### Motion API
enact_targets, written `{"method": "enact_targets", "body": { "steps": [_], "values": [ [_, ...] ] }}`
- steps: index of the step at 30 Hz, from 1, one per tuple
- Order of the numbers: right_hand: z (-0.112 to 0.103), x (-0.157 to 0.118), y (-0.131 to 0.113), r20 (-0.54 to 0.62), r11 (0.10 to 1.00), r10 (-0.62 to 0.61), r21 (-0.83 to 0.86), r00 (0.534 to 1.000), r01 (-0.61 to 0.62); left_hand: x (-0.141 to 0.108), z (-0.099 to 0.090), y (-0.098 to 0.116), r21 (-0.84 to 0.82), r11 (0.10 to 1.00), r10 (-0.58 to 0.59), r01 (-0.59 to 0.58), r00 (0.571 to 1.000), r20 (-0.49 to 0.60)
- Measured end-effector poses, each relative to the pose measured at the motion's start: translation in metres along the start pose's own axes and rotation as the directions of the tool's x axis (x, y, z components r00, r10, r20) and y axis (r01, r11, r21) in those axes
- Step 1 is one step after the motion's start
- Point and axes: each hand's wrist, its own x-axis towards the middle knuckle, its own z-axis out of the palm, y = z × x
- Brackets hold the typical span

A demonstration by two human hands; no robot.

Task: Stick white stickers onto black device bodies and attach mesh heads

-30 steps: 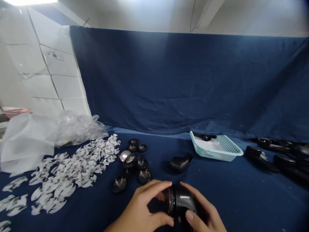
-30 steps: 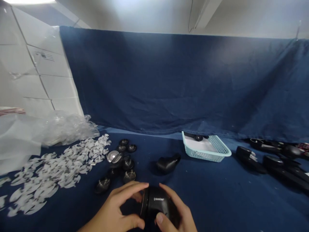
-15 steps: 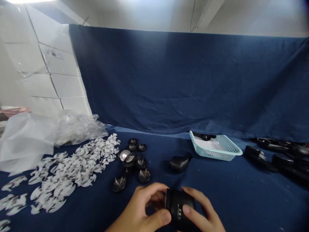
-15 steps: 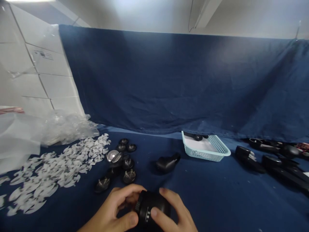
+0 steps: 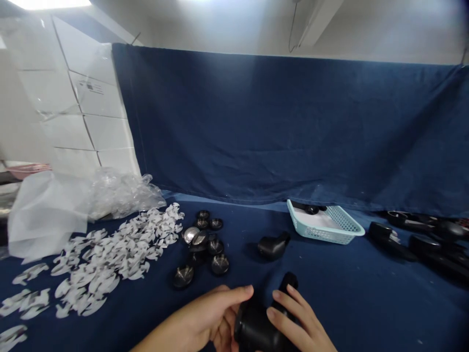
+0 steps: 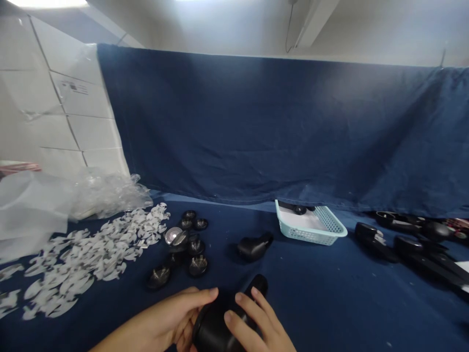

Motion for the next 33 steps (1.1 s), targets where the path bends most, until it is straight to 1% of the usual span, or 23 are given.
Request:
{"method": "enact_targets", "body": {
  "steps": [2, 3, 5, 7, 9, 12, 14, 16, 18, 19, 20, 21, 22, 23, 24, 25, 26, 27, 28, 29, 30, 31, 33],
  "values": [
    [-0.001, -0.001, 0.002, 0.044, 0.996, -0.081, -0.024, 0.996, 0.082, 0.002, -0.003, -0.003, 0.011, 0.999, -0.032, 0.031, 0.998, 0.045],
    [-0.002, -0.002, 0.003, 0.055, 0.995, -0.088, -0.033, 0.995, 0.09, 0.003, -0.003, -0.003, 0.025, 0.999, -0.039, 0.038, 0.997, 0.063],
    [-0.001, -0.004, 0.006, 0.046, 0.999, -0.023, -0.036, 0.999, 0.024, 0.002, -0.002, 0.0, 0.038, 0.999, -0.016, 0.013, 0.997, 0.075],
    [0.0, -0.008, 0.009, 0.017, 0.996, 0.089, -0.024, 0.996, -0.089, -0.003, 0.002, 0.007, 0.009, 0.999, 0.048, -0.049, 0.996, 0.07],
    [0.001, -0.011, 0.01, 0.003, 0.99, 0.139, 0.002, 0.99, -0.139, -0.01, 0.006, 0.015, -0.035, 0.989, 0.147, -0.144, 0.986, 0.081],
    [0.003, -0.012, 0.004, -0.053, 0.987, 0.151, 0.064, 0.987, -0.147, -0.021, 0.013, 0.028, -0.032, 0.951, 0.31, -0.309, 0.938, 0.156],
    [0.005, -0.01, -0.004, -0.112, 0.96, 0.262, 0.133, 0.959, -0.247, -0.027, 0.016, 0.033, 0.002, 0.922, 0.381, -0.388, 0.906, 0.183],
    [0.007, -0.006, -0.012, -0.094, 0.888, 0.417, 0.255, 0.904, -0.383, -0.029, 0.018, 0.034, 0.055, 0.896, 0.429, -0.442, 0.89, 0.155],
    [0.006, -0.001, -0.016, -0.005, 0.779, 0.539, 0.385, 0.842, -0.496, -0.028, 0.02, 0.032, 0.155, 0.863, 0.471, -0.481, 0.877, 0.1],
    [0.005, 0.002, -0.017, 0.042, 0.709, 0.6, 0.435, 0.799, -0.555, -0.027, 0.021, 0.029, 0.23, 0.839, 0.492, -0.493, 0.868, 0.064],
    [0.003, 0.005, -0.017, 0.092, 0.625, 0.664, 0.476, 0.742, -0.618, -0.026, 0.021, 0.027, 0.325, 0.801, 0.524, -0.502, 0.852, 0.025],
    [0.001, 0.009, -0.016, 0.157, 0.515, 0.73, 0.514, 0.666, -0.686, -0.025, 0.022, 0.024, 0.436, 0.743, 0.565, -0.509, 0.825, 0.0],
    [-0.001, 0.012, -0.015, 0.252, 0.367, 0.785, 0.547, 0.566, -0.752, -0.024, 0.022, 0.022, 0.552, 0.654, 0.619, -0.518, 0.785, 0.003],
    [-0.003, 0.016, -0.013, 0.361, 0.199, 0.812, 0.567, 0.459, -0.799, -0.023, 0.021, 0.02, 0.661, 0.534, 0.675, -0.527, 0.736, 0.041],
    [-0.005, 0.019, -0.012, 0.465, 0.043, 0.807, 0.568, 0.363, -0.822, -0.023, 0.02, 0.019, 0.749, 0.39, 0.718, -0.535, 0.687, 0.116],
    [-0.006, 0.022, -0.011, 0.548, -0.085, 0.787, 0.553, 0.285, -0.829, -0.023, 0.019, 0.018, 0.804, 0.244, 0.736, -0.542, 0.644, 0.211],
    [-0.007, 0.024, -0.011, 0.6, -0.179, 0.768, 0.534, 0.221, -0.826, -0.022, 0.017, 0.018, 0.829, 0.116, 0.728, -0.547, 0.615, 0.304],
    [-0.007, 0.027, -0.01, 0.624, -0.236, 0.761, 0.523, 0.179, -0.819, -0.022, 0.015, 0.017, 0.837, 0.026, 0.71, -0.547, 0.6, 0.37],
    [-0.007, 0.029, -0.01, 0.624, -0.261, 0.765, 0.525, 0.158, -0.81, -0.022, 0.014, 0.017, 0.84, -0.019, 0.697, -0.543, 0.595, 0.4],
    [-0.006, 0.03, -0.01, 0.613, -0.271, 0.776, 0.536, 0.148, -0.8, -0.021, 0.012, 0.016, 0.844, -0.021, 0.694, -0.537, 0.599, 0.399],
    [-0.005, 0.031, -0.01, 0.605, -0.28, 0.783, 0.549, 0.143, -0.787, -0.02, 0.011, 0.015, 0.849, 0.013, 0.702, -0.528, 0.61, 0.368],
    [-0.005, 0.033, -0.01, 0.598, -0.283, 0.788, 0.565, 0.148, -0.775, -0.018, 0.011, 0.013, 0.855, 0.072, 0.714, -0.514, 0.625, 0.316],
    [-0.005, 0.034, -0.01, 0.605, -0.281, 0.777, 0.583, 0.177, -0.762, -0.016, 0.012, 0.01, 0.853, 0.232, 0.73, -0.468, 0.663, 0.165]
  ]
}}
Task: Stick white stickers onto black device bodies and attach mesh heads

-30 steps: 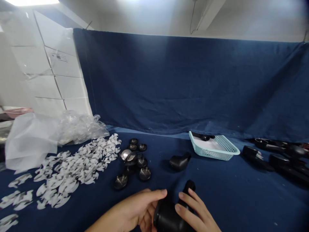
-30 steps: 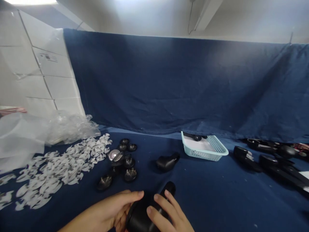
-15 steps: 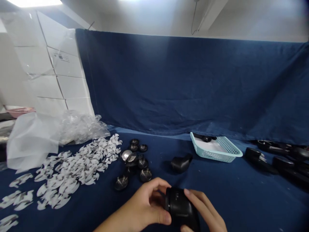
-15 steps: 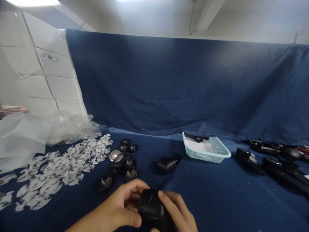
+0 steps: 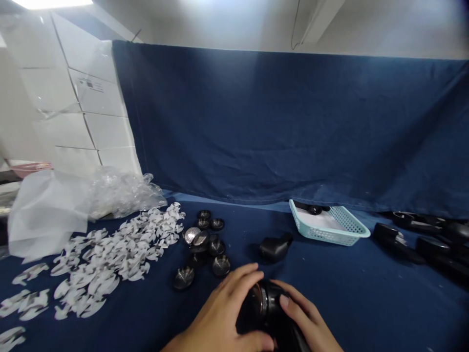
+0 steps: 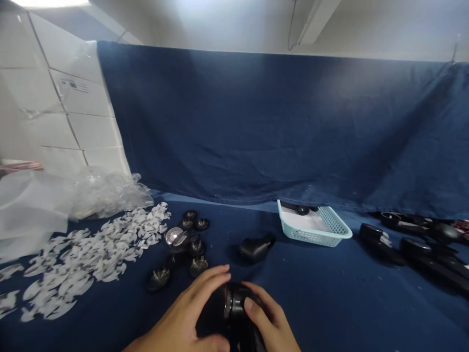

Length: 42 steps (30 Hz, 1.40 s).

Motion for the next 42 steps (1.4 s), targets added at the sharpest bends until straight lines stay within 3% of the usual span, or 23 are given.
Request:
{"method": "enact_targets", "body": {
  "steps": [2, 5, 11, 16, 20, 27, 32, 38, 42],
  "values": [
    [0.001, -0.001, -0.001, 0.064, 1.0, 0.018, 0.01, 0.998, -0.019, 0.001, 0.002, 0.003, -0.087, 0.982, -0.167, 0.165, 0.986, -0.014],
    [0.002, -0.002, -0.001, 0.104, 0.999, 0.035, 0.019, 0.994, -0.037, 0.006, 0.001, 0.012, -0.201, 0.917, -0.337, 0.344, 0.939, 0.068],
    [0.004, 0.001, 0.001, 0.066, 0.998, 0.054, 0.022, 0.996, -0.055, 0.005, -0.005, 0.017, -0.192, 0.93, -0.305, 0.315, 0.949, 0.08],
    [0.004, 0.004, 0.005, 0.077, 0.996, 0.082, 0.032, 0.994, -0.084, 0.007, -0.007, 0.014, -0.23, 0.887, -0.397, 0.399, 0.916, 0.06],
    [0.004, 0.007, 0.008, 0.101, 0.989, 0.119, 0.072, 0.988, -0.126, 0.01, -0.011, 0.015, -0.155, 0.939, -0.303, 0.308, 0.951, 0.056],
    [0.004, 0.007, 0.01, 0.106, 0.984, 0.122, 0.114, 0.987, -0.134, 0.012, -0.006, 0.015, -0.207, 0.924, -0.312, 0.322, 0.947, 0.08],
    [0.0, 0.008, 0.003, 0.164, 0.981, 0.148, 0.104, 0.975, -0.166, 0.006, 0.0, 0.007, -0.126, 0.984, -0.128, 0.126, 0.992, -0.012],
    [0.003, 0.009, 0.011, 0.306, 0.943, 0.101, 0.274, 0.947, -0.19, -0.001, 0.012, -0.005, -0.203, 0.978, 0.009, -0.043, 0.986, -0.164],
    [0.01, 0.004, 0.023, 0.31, 0.986, 0.0, 0.16, 0.951, -0.053, 0.005, 0.016, -0.005, -0.365, 0.911, 0.14, -0.192, 0.976, -0.164]
  ]
}}
